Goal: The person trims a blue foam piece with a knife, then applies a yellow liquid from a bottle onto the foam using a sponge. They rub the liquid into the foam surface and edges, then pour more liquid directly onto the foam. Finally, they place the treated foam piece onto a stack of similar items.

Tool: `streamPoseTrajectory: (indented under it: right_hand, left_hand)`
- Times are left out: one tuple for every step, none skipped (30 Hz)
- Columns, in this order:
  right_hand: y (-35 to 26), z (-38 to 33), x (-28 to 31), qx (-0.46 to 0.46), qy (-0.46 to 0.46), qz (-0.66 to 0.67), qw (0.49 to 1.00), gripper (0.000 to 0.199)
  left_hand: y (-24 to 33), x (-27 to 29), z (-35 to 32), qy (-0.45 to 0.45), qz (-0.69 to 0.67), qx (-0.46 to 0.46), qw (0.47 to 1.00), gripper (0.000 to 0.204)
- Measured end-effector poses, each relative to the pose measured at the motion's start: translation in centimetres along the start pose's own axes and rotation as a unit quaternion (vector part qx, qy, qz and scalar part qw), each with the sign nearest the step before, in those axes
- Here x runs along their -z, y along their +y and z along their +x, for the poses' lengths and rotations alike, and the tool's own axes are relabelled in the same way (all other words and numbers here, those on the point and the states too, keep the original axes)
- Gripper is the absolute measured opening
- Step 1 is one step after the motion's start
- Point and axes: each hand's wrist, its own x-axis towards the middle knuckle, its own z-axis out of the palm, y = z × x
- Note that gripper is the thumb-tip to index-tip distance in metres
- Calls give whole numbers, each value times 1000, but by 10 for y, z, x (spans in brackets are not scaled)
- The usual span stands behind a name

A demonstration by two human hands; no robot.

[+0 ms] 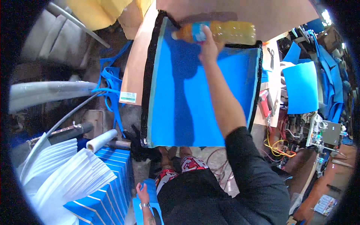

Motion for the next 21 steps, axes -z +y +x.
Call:
streamPoseTrajectory:
  right_hand:
    - [18, 4, -6, 48, 38, 35, 997, 43]
    - [16, -13, -15, 30, 41, 29, 998, 43]
    - [3, -43, -17, 11, 46, 18, 999, 42]
    - [-7, -82, 5, -32, 33, -3, 999, 49]
    - [-16, -122, 25, -78, 15, -23, 997, 56]
    - [-28, -161, 46, -118, -4, -44, 992, 62]
    - [-48, -203, 71, -109, -54, -191, 974, 69]
    - [-66, -227, 83, -123, -60, -186, 973, 67]
    - [-71, -240, 88, -140, -67, -181, 971, 65]
    - [-68, -231, 82, -132, -53, -119, 983, 65]
    - [-58, -212, 74, -135, -32, -56, 989, 65]
    - [-34, -177, 71, -143, -17, -72, 987, 59]
    - [-10, -141, 69, -148, 1, -86, 985, 54]
    - [-17, -123, 38, -108, 12, -62, 992, 54]
    - [-27, -104, 7, -65, 22, -38, 997, 54]
    - [-16, -104, 5, -81, 84, -49, 992, 52]
    - [-9, -123, 27, -110, 70, -40, 991, 49]
    - [2, -154, 58, -138, 53, -32, 989, 47]
    - [-1, -188, 80, -165, 34, -26, 985, 45]
    - [-48, -243, 73, -225, 25, -81, 971, 52]
    - [-66, -289, 85, -135, 12, -227, 964, 49]
  left_hand:
    - [2, 9, 1, 2, 2, -14, 1000, 52]
    - [0, 18, -4, 12, 1, -18, 1000, 53]
    - [-3, 27, -10, 14, -9, 5, 1000, 52]
    - [-5, 33, -14, 14, -20, 26, 999, 52]
    - [-6, 31, -11, 15, -42, 43, 998, 52]
    - [-10, 31, -9, 5, -26, 60, 998, 51]
    - [-13, 34, -7, -2, -9, 55, 998, 51]
    - [-14, 36, -3, -10, 10, 48, 999, 52]
    - [-15, 39, 1, -16, 31, 43, 998, 52]
    - [31, 39, -6, -43, -22, 78, 996, 53]
    - [29, 52, -9, -36, -8, 62, 997, 53]
    - [23, 59, -4, -33, 1, 41, 999, 53]
    - [23, 63, 5, -30, 9, 13, 999, 53]
    - [30, 70, 7, -19, 39, -1, 999, 53]
    - [35, 73, 10, -20, 41, -5, 999, 53]
    - [37, 76, 11, -22, 42, -6, 999, 54]
    - [36, 82, 13, -26, 44, -9, 999, 54]
    - [25, 89, 19, -36, 30, 21, 999, 55]
    - [25, 92, 21, -46, 55, 10, 997, 56]
    - [23, 91, 19, -46, 77, 4, 996, 56]
    - [28, 87, 18, -56, 100, -6, 993, 57]
